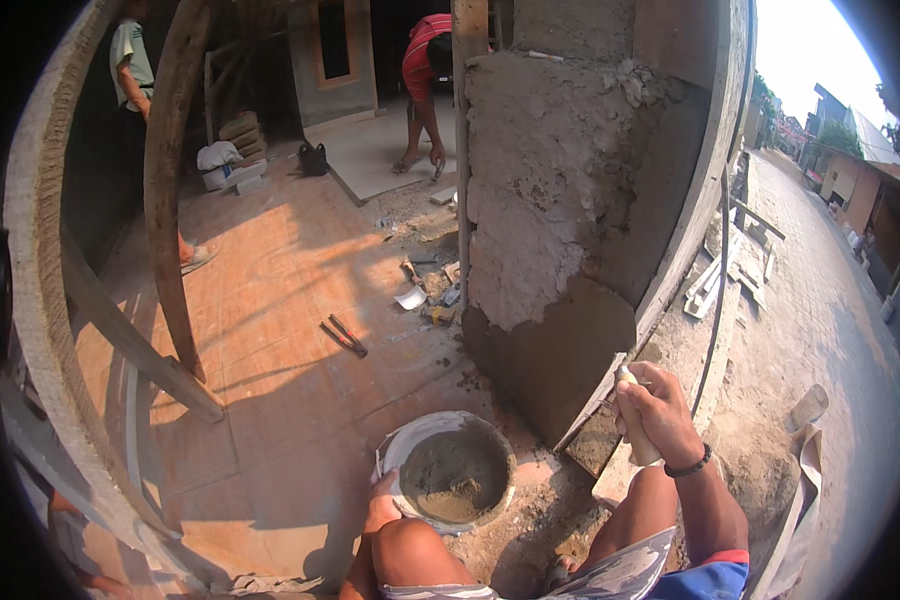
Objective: The person scoops cement from a bucket using a trowel and applies it to a wall. They repeatedly smooth the surface with the trowel and a wooden float while sitting on the floor.
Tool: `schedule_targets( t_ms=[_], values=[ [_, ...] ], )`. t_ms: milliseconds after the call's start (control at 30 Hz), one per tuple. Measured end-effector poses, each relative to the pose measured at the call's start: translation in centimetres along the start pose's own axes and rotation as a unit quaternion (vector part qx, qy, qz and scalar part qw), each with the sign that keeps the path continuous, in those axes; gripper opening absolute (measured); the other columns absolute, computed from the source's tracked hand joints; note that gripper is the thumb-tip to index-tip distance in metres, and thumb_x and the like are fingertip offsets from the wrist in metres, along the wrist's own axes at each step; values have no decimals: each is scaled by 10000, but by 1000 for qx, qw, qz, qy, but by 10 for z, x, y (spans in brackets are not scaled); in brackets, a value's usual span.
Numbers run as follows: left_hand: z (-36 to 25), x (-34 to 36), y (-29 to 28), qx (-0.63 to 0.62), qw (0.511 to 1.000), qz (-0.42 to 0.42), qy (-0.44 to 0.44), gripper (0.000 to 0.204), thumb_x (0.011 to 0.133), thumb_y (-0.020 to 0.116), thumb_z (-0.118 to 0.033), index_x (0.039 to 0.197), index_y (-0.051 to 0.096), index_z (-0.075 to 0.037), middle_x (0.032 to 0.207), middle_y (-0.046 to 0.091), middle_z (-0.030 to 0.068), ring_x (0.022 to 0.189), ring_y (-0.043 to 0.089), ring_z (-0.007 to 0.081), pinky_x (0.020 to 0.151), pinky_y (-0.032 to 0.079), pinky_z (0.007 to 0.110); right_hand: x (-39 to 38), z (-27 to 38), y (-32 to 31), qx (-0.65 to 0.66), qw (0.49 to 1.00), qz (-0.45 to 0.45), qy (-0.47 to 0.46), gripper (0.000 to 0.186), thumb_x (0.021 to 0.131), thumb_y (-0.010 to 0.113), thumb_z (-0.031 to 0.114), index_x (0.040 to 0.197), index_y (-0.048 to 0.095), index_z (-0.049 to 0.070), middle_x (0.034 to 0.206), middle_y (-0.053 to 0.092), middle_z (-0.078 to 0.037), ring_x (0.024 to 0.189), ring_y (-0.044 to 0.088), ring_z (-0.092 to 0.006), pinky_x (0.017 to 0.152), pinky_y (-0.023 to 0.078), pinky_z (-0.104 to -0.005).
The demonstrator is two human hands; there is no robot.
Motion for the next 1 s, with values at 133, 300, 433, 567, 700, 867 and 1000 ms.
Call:
schedule_targets(
  t_ms=[133, 300, 433, 567, 700, 867, 1000],
  values=[
    [17, 20, -7, -89, 994, -8, -62, 527, 886, 627, -143, 1373, 445, -52, 1300, 510, 150, 1170, 506, 295, 964, 443, 425, -37, 4, -27, 51, 998, 13, -30, 281, 907, 606, 116, 1112, 513, -52, 730, 624, -121, 562, 625, -186, 469, 517, -296],
    [19, 39, 17, -91, 990, 34, -102, 560, 892, 625, -164, 1399, 413, -53, 1344, 470, 152, 1217, 456, 293, 1001, 395, 412, -58, -23, -13, 15, 998, -15, -64, 215, 924, 562, 176, 1039, 531, -4, 684, 632, -161, 532, 614, -235, 504, 511, -338],
    [1, 45, 38, -25, 989, 103, -103, 588, 897, 624, -181, 1419, 388, -54, 1379, 438, 155, 1254, 417, 291, 1031, 356, 403, -55, -47, 57, -313, 918, 242, -1, 288, 925, 552, 233, 1111, 661, 42, 992, 695, -119, 974, 634, -234, 890, 487, -410],
    [-9, 61, 103, 85, 957, 262, -88, 616, 901, 623, -198, 1440, 362, -54, 1413, 406, 157, 1291, 377, 290, 1060, 317, 393, 20, -282, 57, -418, 709, 267, -501, 226, 939, 488, 156, 973, 646, -3, 839, 685, -115, 799, 659, -258, 724, 534, -396],
    [-10, 57, 106, 234, 902, 350, -100, 644, 905, 622, -215, 1460, 337, -55, 1448, 373, 159, 1328, 338, 289, 1090, 278, 383, 11, -229, 123, -363, 852, 355, -127, 216, 950, 484, 166, 971, 656, 36, 857, 691, -127, 897, 649, -248, 828, 508, -422],
    [4, 61, 138, 358, 825, 426, -100, 680, 911, 620, -237, 1486, 305, -56, 1492, 333, 161, 1375, 288, 287, 1127, 230, 371, 20, -261, 135, -362, 814, 418, -179, 206, 950, 494, 195, 986, 614, 32, 807, 672, -139, 792, 647, -268, 734, 513, -410],
    [26, 64, 144, 420, 801, 416, -94, 710, 915, 619, -254, 1507, 279, -57, 1527, 301, 164, 1412, 249, 286, 1156, 191, 361, 12, -294, 135, -354, 789, 462, -194, 211, 949, 502, 218, 998, 581, 29, 767, 657, -148, 708, 645, -285, 658, 516, -400]
  ],
)
Point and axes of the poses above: each hand's wrist, its own x-axis towards the middle knuckle, its own y-axis out of the palm, z = x × y, the point moved 6 cm from there along x, towards the middle knuckle
